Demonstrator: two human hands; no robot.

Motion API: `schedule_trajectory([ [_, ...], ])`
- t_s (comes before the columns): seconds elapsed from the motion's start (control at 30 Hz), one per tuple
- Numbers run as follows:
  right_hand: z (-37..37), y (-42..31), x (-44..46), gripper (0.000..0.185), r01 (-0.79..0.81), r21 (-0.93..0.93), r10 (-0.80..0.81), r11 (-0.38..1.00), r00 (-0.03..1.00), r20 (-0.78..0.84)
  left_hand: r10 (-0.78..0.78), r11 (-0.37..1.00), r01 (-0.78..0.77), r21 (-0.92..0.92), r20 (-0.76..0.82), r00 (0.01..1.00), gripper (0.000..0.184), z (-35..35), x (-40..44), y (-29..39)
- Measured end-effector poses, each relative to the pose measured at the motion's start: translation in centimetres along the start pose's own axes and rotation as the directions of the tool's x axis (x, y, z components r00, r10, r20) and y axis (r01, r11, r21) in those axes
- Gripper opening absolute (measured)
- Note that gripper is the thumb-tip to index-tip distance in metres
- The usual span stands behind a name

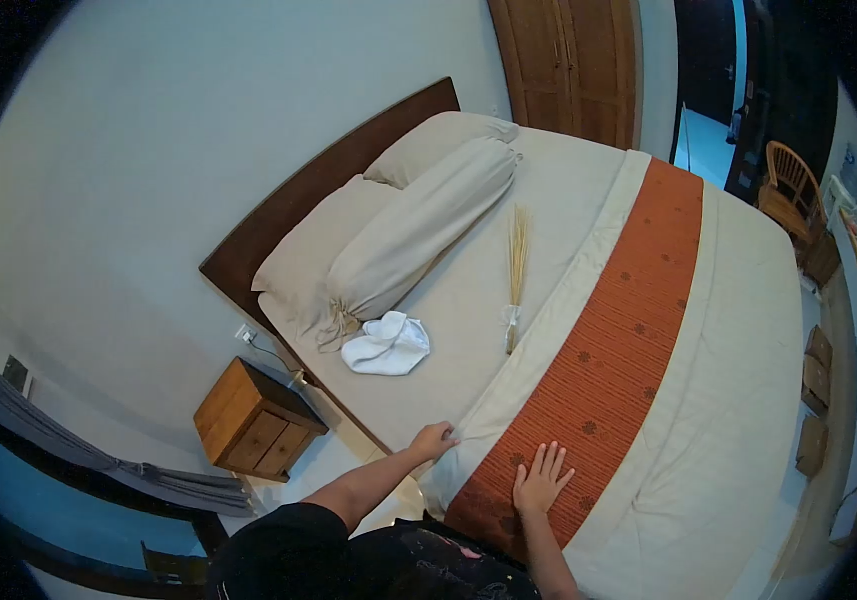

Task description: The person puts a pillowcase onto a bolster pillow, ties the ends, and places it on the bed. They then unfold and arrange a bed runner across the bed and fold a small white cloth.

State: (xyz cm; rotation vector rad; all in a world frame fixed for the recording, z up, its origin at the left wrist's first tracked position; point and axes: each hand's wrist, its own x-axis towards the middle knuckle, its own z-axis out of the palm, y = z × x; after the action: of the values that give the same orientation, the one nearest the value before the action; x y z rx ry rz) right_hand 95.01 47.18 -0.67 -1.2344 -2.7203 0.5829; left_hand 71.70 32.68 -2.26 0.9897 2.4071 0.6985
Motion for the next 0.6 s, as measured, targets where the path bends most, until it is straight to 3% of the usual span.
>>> schedule_trajectory([
  [0.17, 0.8, -1.0, -0.8, 0.061, -0.033, -0.071, 0.031, 0.997, 0.999, -0.024, 0.030, 0.979, -0.008, -0.203, 0.107, 0.994, 0.021, -2.5, 0.3, -6.8],
  [0.23, 1.3, -1.8, -0.5, 0.061, -0.093, -0.085, 0.091, 0.992, 0.995, -0.034, 0.054, 0.988, -0.068, -0.140, -0.097, 0.994, 0.016, -5.0, 1.0, -8.9],
  [0.3, 2.2, -3.1, -0.8, 0.061, -0.153, -0.087, 0.147, 0.984, 0.987, -0.070, -0.020, 0.974, -0.028, -0.224, -0.206, 0.978, 0.017, -7.5, 2.5, -11.5],
  [0.37, 3.2, -5.1, -1.7, 0.061, -0.244, -0.108, 0.234, 0.964, 0.967, -0.097, 0.084, 0.992, -0.114, -0.049, -0.410, 0.908, 0.027, -9.7, 4.7, -15.7],
  [0.43, 4.4, -6.5, -2.2, 0.062, -0.279, -0.117, 0.264, 0.953, 0.956, -0.127, 0.006, 0.998, -0.033, -0.053, -0.440, 0.898, 0.041, -12.7, 6.8, -17.6],
  [0.6, 6.8, -9.4, -5.1, 0.066, -0.366, -0.084, 0.345, 0.927, 0.918, -0.196, 0.100, 0.995, -0.076, 0.065, -0.565, 0.819, 0.058, -17.7, 10.9, -18.2],
])
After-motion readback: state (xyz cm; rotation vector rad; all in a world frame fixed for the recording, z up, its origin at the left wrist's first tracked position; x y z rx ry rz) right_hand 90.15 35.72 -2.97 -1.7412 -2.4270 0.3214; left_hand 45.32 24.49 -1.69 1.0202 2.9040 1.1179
